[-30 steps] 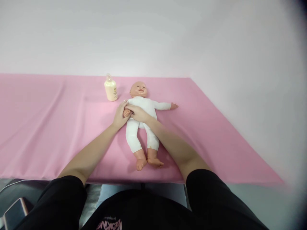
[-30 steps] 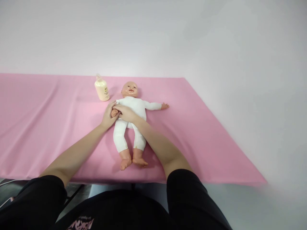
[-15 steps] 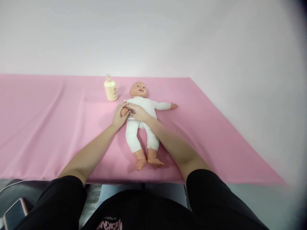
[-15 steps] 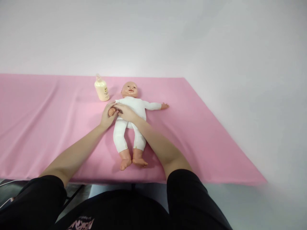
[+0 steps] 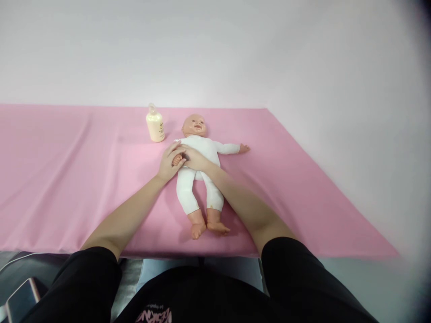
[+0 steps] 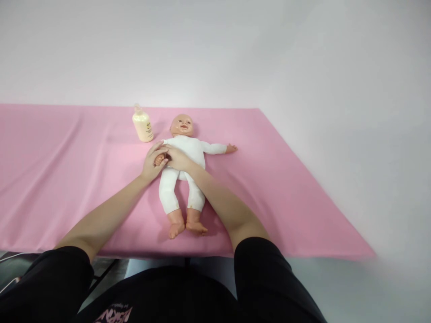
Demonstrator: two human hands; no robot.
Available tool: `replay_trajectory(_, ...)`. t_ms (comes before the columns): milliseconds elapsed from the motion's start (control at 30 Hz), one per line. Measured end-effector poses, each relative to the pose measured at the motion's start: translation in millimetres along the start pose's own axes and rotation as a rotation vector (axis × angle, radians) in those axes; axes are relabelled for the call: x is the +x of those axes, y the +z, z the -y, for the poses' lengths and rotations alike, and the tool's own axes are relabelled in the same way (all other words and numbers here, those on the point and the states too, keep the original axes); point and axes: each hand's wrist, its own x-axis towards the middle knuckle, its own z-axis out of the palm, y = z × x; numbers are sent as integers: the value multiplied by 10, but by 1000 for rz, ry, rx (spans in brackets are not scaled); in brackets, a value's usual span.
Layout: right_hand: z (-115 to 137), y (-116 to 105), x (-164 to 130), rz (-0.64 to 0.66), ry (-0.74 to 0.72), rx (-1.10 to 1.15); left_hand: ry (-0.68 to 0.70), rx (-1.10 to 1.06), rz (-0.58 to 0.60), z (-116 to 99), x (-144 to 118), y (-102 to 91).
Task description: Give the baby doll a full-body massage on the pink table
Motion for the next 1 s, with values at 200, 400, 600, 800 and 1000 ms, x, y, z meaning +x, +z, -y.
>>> replay_trajectory(200,-49,48,28,36,7,-22,143,14,57,-92,-11,27)
replay_trajectory(400,-105,53,6,36,3,-37,60,11,51,-93,-7,30)
replay_trajectory(600,-118,40,14,-12,-38,-14,-57,-76,25,40,-12,59)
replay_trajectory(800,-91,18,6,-45,-18,17,-214,-194,-31,307,-88,219)
replay_trajectory(1000,-78,14,-10,-67,-28,11,-297,-235,-80,500,-154,320)
